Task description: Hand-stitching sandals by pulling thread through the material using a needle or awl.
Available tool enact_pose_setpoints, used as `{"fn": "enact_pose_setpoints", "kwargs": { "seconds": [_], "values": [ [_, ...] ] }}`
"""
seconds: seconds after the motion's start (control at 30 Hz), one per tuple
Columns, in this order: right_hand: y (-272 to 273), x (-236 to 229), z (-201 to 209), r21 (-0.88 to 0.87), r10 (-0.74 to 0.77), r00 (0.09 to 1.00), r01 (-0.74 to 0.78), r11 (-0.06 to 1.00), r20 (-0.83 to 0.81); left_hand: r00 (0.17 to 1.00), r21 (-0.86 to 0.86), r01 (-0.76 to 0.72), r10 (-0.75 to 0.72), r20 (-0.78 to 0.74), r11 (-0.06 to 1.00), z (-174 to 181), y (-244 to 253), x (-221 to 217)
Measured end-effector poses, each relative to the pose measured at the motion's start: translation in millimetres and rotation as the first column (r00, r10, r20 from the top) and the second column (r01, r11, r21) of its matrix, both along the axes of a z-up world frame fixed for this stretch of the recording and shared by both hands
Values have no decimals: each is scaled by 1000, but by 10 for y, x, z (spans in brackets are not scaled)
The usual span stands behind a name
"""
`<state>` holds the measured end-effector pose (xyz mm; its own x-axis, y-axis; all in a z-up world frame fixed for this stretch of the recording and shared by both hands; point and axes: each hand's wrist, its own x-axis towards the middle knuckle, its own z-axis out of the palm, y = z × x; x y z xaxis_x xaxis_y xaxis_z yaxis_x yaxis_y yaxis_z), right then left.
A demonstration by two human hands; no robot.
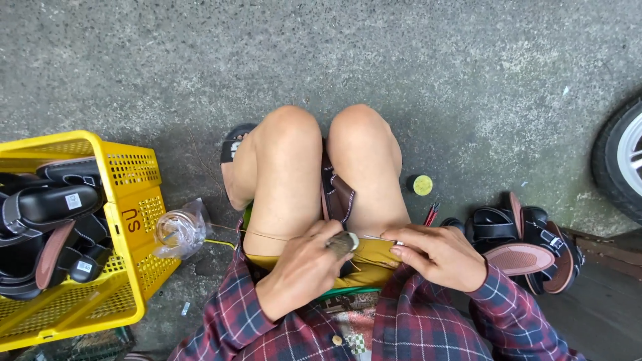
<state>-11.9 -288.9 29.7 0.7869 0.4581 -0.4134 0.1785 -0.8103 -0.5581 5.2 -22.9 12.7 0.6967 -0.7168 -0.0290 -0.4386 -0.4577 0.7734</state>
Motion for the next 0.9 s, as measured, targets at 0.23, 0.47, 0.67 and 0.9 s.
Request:
{"fn": "enact_pose_setpoints", "kwargs": {
  "seconds": [0.23, 0.47, 0.67, 0.9],
  "values": [
    [15, -15, -8, 43, -7, 1000, 7, 999, 4, 975, 280, 218, -221, -21, 935, -19, -138, 51],
    [118, 5, 70, 82, -5, 998, 1, 997, 55, 994, -29, 105, -106, -38, 994, -20, 62, 102],
    [275, 9, 16, -29, 137, 987, -135, 990, 82, 999, -277, 26, -15, 43, 961, -153, 299, -59],
    [296, 64, -19, 72, 138, 990, -140, 987, 40, 999, -285, 1, 9, 33, 959, -281, 391, -167]
  ]
}}
